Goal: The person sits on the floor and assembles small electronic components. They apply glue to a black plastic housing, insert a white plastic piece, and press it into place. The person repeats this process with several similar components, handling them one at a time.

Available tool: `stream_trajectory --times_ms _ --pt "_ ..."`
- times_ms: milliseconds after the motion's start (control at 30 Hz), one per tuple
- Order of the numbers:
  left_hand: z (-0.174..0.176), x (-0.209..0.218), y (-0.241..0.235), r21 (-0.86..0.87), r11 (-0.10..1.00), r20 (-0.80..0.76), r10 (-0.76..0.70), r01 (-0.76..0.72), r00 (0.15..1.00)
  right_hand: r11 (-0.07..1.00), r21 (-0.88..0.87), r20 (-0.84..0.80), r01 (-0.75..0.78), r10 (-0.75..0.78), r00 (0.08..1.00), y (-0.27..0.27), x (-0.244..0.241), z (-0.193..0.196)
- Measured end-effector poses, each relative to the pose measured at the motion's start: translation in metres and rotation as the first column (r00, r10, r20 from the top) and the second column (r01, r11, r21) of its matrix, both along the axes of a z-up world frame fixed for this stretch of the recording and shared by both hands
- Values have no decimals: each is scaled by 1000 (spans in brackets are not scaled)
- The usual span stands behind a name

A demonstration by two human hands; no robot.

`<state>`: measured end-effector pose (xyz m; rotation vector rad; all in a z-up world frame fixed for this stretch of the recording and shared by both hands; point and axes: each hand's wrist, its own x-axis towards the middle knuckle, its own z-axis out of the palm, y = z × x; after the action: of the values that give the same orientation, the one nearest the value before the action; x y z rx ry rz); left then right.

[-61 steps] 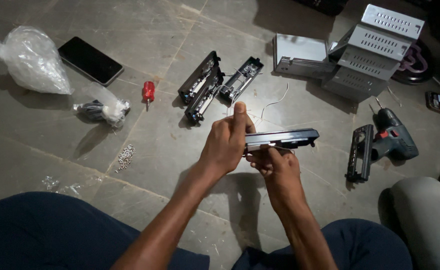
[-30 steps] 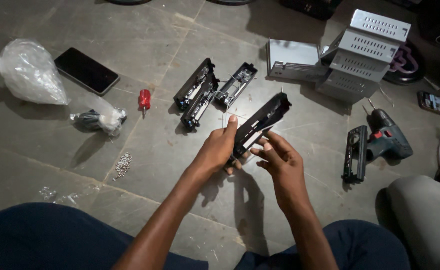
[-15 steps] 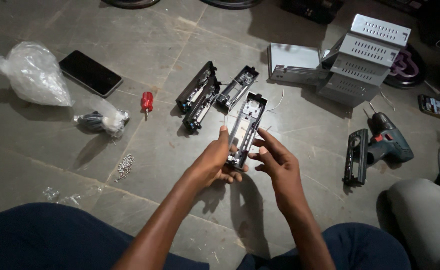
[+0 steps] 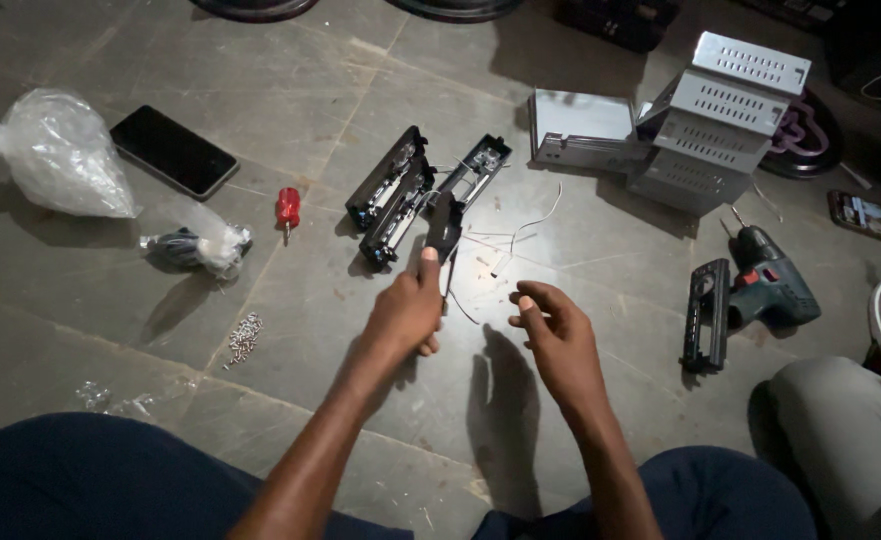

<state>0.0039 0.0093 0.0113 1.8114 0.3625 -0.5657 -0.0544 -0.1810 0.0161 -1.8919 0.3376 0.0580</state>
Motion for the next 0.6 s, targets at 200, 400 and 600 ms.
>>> stream_trajectory --times_ms 200,400,600 --pt "-2 3 5 160 985 46 52 -59 998 961 -275 -74 3 -24 997 -7 2 -20" --pt "-2 2 7 247 968 91 20 -42 996 884 -445 17 -145 170 985 -13 10 -38" --pt "-4 1 10 305 950 85 -95 65 992 842 -537 58 -42 87 995 -69 6 -33"
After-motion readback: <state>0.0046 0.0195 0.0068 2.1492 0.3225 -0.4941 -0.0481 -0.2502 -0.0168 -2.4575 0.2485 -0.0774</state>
